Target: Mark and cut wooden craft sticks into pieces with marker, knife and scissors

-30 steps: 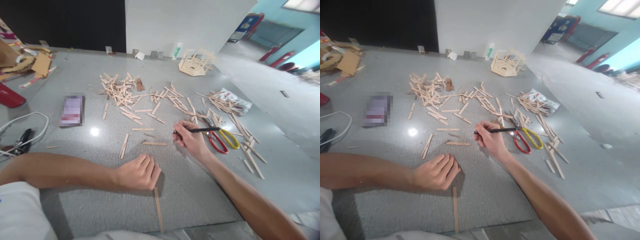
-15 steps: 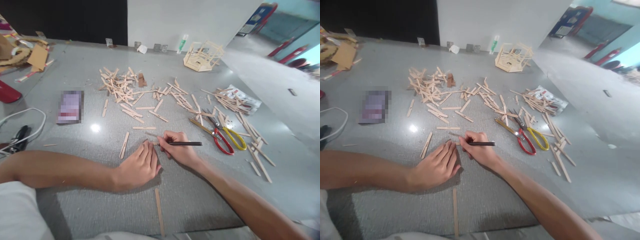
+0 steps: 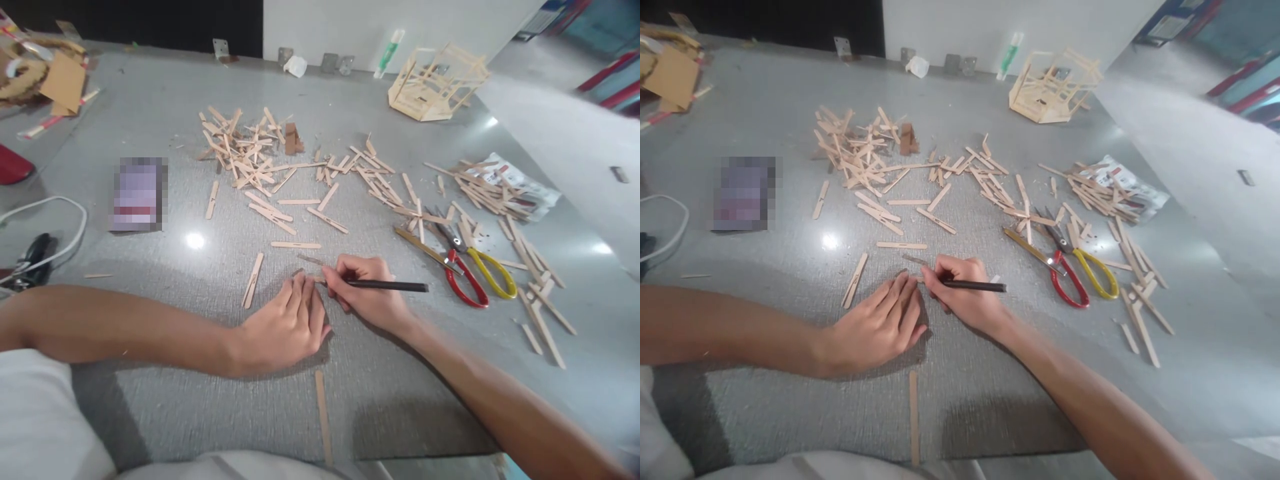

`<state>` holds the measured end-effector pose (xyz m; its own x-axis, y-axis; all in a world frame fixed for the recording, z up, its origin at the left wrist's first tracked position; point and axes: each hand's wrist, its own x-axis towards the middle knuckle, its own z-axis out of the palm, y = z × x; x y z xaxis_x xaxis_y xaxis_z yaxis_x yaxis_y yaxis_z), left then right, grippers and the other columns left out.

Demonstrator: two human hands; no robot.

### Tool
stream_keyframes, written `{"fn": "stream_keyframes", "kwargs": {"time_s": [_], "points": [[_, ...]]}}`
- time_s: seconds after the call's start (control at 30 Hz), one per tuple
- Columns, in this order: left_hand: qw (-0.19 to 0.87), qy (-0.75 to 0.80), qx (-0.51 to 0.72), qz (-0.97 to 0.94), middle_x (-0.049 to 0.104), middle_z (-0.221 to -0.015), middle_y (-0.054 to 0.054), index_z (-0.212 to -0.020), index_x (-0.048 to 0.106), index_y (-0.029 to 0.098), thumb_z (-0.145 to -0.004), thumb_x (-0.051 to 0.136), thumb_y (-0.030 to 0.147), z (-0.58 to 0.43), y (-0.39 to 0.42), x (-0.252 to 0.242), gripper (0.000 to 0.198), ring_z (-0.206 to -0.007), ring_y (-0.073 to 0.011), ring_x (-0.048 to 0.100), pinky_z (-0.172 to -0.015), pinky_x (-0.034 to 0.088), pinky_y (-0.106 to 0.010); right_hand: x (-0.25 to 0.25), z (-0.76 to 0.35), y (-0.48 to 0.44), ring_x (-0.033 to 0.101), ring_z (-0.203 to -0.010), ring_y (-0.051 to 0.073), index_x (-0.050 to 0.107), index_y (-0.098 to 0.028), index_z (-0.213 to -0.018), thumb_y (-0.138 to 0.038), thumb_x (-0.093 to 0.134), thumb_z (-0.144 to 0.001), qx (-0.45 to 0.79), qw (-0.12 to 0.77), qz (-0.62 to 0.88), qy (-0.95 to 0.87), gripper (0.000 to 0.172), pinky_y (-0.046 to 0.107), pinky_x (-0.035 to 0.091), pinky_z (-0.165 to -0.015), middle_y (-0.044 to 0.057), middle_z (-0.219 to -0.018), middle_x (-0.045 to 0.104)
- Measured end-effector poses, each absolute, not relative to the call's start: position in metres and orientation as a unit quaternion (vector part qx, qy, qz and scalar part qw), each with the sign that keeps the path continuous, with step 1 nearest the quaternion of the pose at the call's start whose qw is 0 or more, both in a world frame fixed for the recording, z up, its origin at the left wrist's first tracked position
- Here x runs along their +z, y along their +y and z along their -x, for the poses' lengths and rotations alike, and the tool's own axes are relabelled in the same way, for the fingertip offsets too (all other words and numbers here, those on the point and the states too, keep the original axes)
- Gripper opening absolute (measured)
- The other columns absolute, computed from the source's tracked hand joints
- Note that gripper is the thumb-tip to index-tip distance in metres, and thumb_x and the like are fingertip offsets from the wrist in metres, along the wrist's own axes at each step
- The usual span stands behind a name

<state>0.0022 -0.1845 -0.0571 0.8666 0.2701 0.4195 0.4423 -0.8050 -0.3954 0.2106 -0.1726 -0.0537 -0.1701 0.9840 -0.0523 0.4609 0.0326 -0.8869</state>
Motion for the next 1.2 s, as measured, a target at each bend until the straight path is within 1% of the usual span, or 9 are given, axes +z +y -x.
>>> {"fn": "stream_keyframes", "kwargs": {"time_s": [0.13, 0.33, 0.63, 0.77, 0.9, 1.07, 1.2], "points": [[0.24, -0.191, -0.163, 0.938, 0.078, -0.11, -0.023, -0.114, 0.073, -0.005, -0.108, 0.046, 0.033, -0.0022, -0.1852, -0.0561, 0.046, -0.105, -0.0313, 0.078, -0.092, 0.06, -0.038, -0.0524, -0.2104, -0.1717, 0.047, -0.037, 0.008, 0.053, -0.022, -0.063, -0.045, 0.064, -0.1, 0.421, 0.318, 0.555, -0.644, 0.045, 0.024, 0.039, -0.043, -0.005, -0.043, 0.053], [0.241, -0.197, -0.166, 0.936, 0.078, -0.108, -0.024, -0.112, 0.073, -0.005, -0.108, 0.047, 0.033, -0.0019, -0.1864, -0.057, 0.046, -0.104, -0.0325, 0.078, -0.087, 0.059, -0.037, -0.0514, -0.2094, -0.1719, 0.047, -0.037, 0.009, 0.053, -0.022, -0.062, -0.048, 0.064, -0.099, 0.406, 0.316, 0.563, -0.647, 0.046, 0.025, 0.04, -0.046, -0.005, -0.041, 0.053], [0.242, -0.194, -0.164, 0.936, 0.078, -0.108, -0.024, -0.113, 0.073, -0.005, -0.108, 0.048, 0.033, -0.0023, -0.1868, -0.0567, 0.046, -0.104, -0.0324, 0.078, -0.087, 0.058, -0.038, -0.0511, -0.2078, -0.1729, 0.046, -0.037, 0.01, 0.053, -0.023, -0.062, -0.05, 0.063, -0.099, 0.39, 0.311, 0.569, -0.653, 0.047, 0.026, 0.04, -0.046, -0.005, -0.041, 0.052], [0.245, -0.195, -0.169, 0.935, 0.078, -0.108, -0.024, -0.113, 0.073, -0.005, -0.108, 0.047, 0.033, -0.0021, -0.1861, -0.0569, 0.046, -0.102, -0.0319, 0.078, -0.087, 0.058, -0.037, -0.0513, -0.208, -0.1726, 0.046, -0.036, 0.009, 0.052, -0.023, -0.061, -0.051, 0.063, -0.099, 0.394, 0.31, 0.568, -0.652, 0.049, 0.026, 0.037, -0.044, -0.005, -0.041, 0.052], [0.247, -0.195, -0.174, 0.933, 0.079, -0.107, -0.023, -0.112, 0.074, -0.004, -0.108, 0.045, 0.032, -0.0022, -0.186, -0.0579, 0.046, -0.101, -0.0313, 0.079, -0.086, 0.059, -0.037, -0.0518, -0.2089, -0.1717, 0.045, -0.036, 0.008, 0.05, -0.022, -0.06, -0.049, 0.066, -0.097, 0.397, 0.31, 0.562, -0.656, 0.049, 0.025, 0.035, -0.044, -0.005, -0.041, 0.051], [0.243, -0.193, -0.163, 0.937, 0.078, -0.11, -0.025, -0.114, 0.073, -0.006, -0.108, 0.047, 0.033, -0.0017, -0.1865, -0.0587, 0.047, -0.105, -0.0325, 0.078, -0.087, 0.059, -0.037, -0.0528, -0.2098, -0.1713, 0.046, -0.036, 0.008, 0.052, -0.022, -0.061, -0.047, 0.063, -0.1, 0.405, 0.317, 0.554, -0.654, 0.047, 0.025, 0.038, -0.045, -0.005, -0.041, 0.053], [0.243, -0.192, -0.16, 0.937, 0.077, -0.109, -0.026, -0.114, 0.072, -0.006, -0.108, 0.049, 0.035, -0.0015, -0.1862, -0.0585, 0.047, -0.104, -0.0324, 0.078, -0.088, 0.058, -0.037, -0.0527, -0.2096, -0.1714, 0.047, -0.035, 0.009, 0.053, -0.022, -0.062, -0.049, 0.063, -0.099, 0.413, 0.322, 0.562, -0.64, 0.047, 0.025, 0.038, -0.043, -0.005, -0.042, 0.053]]}}
